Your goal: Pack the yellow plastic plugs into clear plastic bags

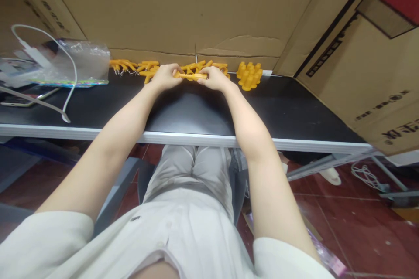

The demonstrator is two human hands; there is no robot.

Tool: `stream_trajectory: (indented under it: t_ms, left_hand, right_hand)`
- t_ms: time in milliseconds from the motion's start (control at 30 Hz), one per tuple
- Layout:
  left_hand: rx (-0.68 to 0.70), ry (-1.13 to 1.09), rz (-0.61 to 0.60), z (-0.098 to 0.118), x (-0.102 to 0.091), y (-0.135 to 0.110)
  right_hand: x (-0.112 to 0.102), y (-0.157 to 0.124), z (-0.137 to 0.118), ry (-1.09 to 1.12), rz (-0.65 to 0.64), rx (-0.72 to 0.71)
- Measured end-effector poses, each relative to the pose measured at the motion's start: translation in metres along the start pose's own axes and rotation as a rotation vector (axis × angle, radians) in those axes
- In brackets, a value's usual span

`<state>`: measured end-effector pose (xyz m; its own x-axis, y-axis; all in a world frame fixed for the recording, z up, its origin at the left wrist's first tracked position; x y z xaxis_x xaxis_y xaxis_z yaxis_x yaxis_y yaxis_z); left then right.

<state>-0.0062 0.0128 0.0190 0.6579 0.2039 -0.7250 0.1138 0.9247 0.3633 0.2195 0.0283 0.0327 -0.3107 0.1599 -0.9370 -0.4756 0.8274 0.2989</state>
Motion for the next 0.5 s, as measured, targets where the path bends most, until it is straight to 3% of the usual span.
stream_trajectory:
  t_ms: [267, 500]
  left_hand:
    - [-0.010, 0.008, 0.065, -0.001, -0.003, 0.000]
    - [0.071, -0.057, 0.138, -0.008, -0.003, 0.004]
  right_hand:
    - [0.000, 0.005, 0.020, 0.325, 0.041, 0.114]
    - [-0.013, -0.011, 0.003, 0.679, -0.060, 0.227]
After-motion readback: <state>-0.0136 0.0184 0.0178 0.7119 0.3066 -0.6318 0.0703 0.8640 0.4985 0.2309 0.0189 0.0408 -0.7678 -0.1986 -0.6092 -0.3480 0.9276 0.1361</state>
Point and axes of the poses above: each hand's wrist, its own y-axis towards the middle knuckle, its own x-axis out of the palm, z = x × y, the point moved 2 cm from there along y, towards the middle knuckle, and after that the axes turned 15 degrees about -y, right-handed, at the moved point
